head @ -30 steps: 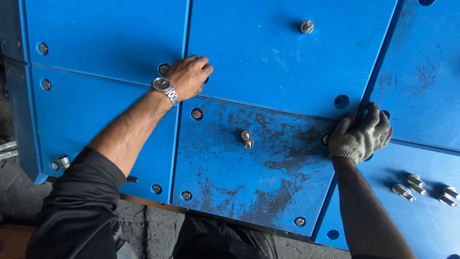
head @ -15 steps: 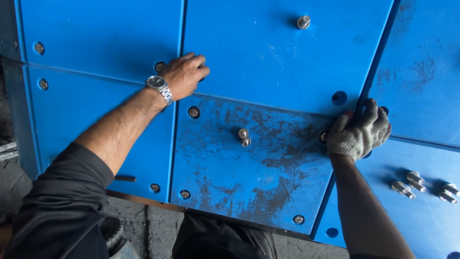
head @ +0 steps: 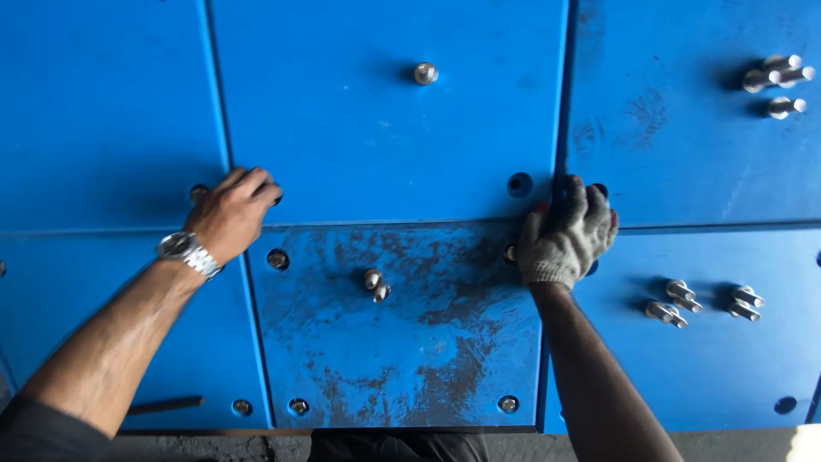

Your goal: The person picks up metal bolts lying on the surface of blue plastic formwork panels and inserts them one by one into the round holes across the panels, steadying the panels with the other hand while working along the rows.

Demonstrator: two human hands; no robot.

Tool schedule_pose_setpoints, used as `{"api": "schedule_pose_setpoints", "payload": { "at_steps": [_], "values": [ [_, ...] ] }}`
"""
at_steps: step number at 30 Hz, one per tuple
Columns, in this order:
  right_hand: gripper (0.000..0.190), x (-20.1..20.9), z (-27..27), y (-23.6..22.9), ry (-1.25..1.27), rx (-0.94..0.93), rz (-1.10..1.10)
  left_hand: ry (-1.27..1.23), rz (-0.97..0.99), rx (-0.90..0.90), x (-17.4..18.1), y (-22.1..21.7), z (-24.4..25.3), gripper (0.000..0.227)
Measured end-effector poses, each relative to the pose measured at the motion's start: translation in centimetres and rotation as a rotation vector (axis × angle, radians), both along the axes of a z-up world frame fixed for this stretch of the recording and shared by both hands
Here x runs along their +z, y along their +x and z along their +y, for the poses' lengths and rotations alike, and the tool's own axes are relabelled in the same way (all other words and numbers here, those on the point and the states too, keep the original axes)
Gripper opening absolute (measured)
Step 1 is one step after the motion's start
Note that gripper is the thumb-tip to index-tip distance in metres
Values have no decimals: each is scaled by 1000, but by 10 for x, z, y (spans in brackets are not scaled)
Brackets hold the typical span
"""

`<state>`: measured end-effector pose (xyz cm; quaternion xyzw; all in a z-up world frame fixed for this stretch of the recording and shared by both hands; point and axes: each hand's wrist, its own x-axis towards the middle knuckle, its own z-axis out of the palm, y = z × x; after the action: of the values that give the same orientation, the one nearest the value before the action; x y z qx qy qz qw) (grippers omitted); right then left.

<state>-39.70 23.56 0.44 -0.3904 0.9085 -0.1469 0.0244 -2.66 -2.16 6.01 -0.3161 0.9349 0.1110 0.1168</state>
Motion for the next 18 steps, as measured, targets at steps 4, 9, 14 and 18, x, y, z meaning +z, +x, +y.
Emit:
{"api": "schedule_pose_setpoints", "payload": {
  "at_steps": [4,9,14,18],
  "values": [
    [61,3,-4,-3,-28,-24,-57,63,5,79,6,-10,-4,17],
    [61,3,-2,-11,-33,-46,-96,68,-96,151,-7,-2,-2,16],
    [60,-6,2,-17,-27,-22,-135,61,-19,-14,-10,-7,-9,22],
    [61,-8,4,-18,-17,-18,-148,52,-190,133,-20,-1,-2,30]
  ]
}}
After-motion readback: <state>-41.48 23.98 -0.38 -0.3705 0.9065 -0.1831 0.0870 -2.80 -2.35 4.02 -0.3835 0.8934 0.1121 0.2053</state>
